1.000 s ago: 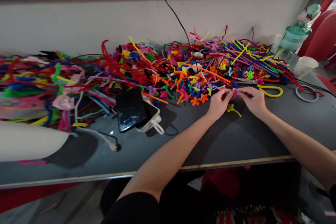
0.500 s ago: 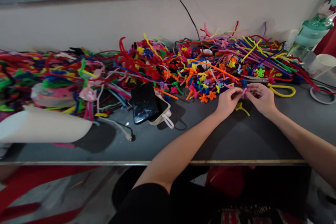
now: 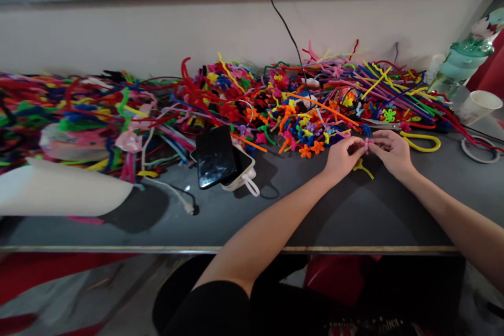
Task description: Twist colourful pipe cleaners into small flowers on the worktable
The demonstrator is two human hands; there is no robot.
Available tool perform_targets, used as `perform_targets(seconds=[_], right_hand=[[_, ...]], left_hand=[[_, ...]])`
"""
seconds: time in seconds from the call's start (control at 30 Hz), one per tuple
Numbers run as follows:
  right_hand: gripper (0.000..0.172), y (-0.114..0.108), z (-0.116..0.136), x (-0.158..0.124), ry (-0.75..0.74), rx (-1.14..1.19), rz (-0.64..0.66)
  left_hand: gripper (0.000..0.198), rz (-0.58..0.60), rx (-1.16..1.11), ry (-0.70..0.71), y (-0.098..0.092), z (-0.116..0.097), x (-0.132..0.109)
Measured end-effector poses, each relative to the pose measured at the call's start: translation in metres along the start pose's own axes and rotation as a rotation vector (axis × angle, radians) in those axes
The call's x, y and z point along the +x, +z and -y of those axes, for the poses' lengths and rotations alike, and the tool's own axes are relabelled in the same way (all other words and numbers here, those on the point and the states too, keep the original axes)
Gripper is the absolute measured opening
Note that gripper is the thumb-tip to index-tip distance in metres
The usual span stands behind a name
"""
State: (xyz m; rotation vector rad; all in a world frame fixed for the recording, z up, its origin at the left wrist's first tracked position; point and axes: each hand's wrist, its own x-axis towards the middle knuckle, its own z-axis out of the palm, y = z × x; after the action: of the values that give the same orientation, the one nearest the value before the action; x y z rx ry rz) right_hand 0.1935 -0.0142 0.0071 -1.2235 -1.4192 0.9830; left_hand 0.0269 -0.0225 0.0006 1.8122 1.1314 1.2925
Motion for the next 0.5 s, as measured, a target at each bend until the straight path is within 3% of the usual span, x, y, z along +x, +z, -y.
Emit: perform_targets(seconds=[0.2,0.5], right_hand=[[0.051,0.0025,0.0026,-0.0012,0.001,0.052,-0.028],[0.05,0.0027,0.0017,-0.0007,-0.026,0.052,0.105]], left_hand=[[0.009,0.033,-0.013,-0.02,-0.0001,-0.0016,-0.0003],[0.019,0.089,-0.069,-0.036,-0.0018,-0.0001,-0.0002]])
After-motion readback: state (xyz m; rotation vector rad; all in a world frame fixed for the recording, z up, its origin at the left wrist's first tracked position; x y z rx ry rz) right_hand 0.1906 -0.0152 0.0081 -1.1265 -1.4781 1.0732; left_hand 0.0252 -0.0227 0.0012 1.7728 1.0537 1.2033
